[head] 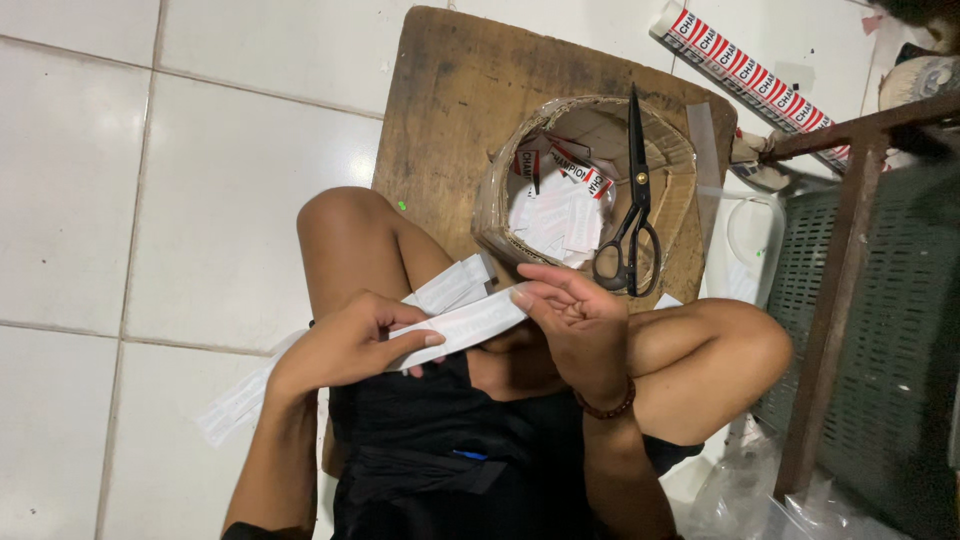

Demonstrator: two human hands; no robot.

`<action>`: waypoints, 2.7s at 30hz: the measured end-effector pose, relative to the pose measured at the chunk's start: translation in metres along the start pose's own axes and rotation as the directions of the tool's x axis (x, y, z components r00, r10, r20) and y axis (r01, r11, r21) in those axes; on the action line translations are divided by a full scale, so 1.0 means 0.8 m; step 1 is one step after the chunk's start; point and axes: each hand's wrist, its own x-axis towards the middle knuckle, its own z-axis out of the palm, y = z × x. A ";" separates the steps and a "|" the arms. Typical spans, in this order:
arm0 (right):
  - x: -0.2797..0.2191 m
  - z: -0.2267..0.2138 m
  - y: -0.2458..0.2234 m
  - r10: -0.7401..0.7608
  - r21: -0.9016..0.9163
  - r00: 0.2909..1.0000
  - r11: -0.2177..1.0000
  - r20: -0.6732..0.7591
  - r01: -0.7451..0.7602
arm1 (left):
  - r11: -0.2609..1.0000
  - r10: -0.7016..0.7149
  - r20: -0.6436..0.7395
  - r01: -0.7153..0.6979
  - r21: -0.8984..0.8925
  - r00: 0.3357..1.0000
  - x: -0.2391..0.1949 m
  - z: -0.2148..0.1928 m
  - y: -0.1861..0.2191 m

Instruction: The person sits on the floor and uses scissors to cut a long white paper strip into smaller pieces. They repeatedly cut the strip, separate the pieces, and place them into a cardboard box positioned between their legs.

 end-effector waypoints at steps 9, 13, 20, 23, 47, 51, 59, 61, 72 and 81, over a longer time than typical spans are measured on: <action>0.004 -0.006 0.004 0.012 -0.075 1.000 0.997 0.026 -0.010 | 0.997 -0.063 -0.017 0.064 0.040 0.998 -0.005 0.004 0.003; 0.002 -0.001 0.001 -0.040 -0.109 0.999 0.993 -0.028 0.036 | 0.998 -0.054 -0.012 0.054 0.030 0.998 -0.005 0.005 0.001; -0.003 0.003 0.002 -0.057 -0.220 0.995 0.975 -0.077 0.038 | 0.999 -0.045 -0.003 0.045 0.008 0.999 -0.002 0.003 -0.004; -0.003 0.004 0.000 -0.071 -0.280 0.994 0.959 -0.086 0.044 | 0.999 -0.042 -0.015 0.042 0.008 0.999 -0.003 0.004 -0.003; 0.018 -0.022 0.014 -0.399 -0.427 0.880 0.864 -0.257 0.267 | 0.977 -0.210 -0.269 0.194 -0.084 0.940 -0.111 -0.071 -0.126; 0.015 -0.012 0.004 -0.433 -0.441 0.859 0.850 -0.274 0.288 | 0.901 -0.433 -0.319 0.400 -0.165 0.843 -0.157 -0.093 -0.167; 0.012 -0.005 -0.004 -0.677 -0.583 0.732 0.628 -0.081 0.516 | 0.640 -0.288 -0.810 0.732 0.234 0.511 -0.158 -0.088 -0.207; 0.004 0.001 0.004 -0.630 -0.589 0.776 0.635 -0.021 0.500 | 0.889 -0.010 -0.763 0.356 0.289 0.646 -0.116 -0.059 -0.128; 0.012 -0.016 -0.010 -0.731 -0.545 0.672 0.613 -0.117 0.572 | 0.901 0.433 0.414 -0.371 -0.226 0.800 0.060 0.017 -0.009; 0.028 -0.029 -0.011 -0.712 -0.597 0.667 0.638 -0.217 0.487 | 0.933 0.280 0.460 -0.126 -0.337 0.842 0.065 -0.016 0.000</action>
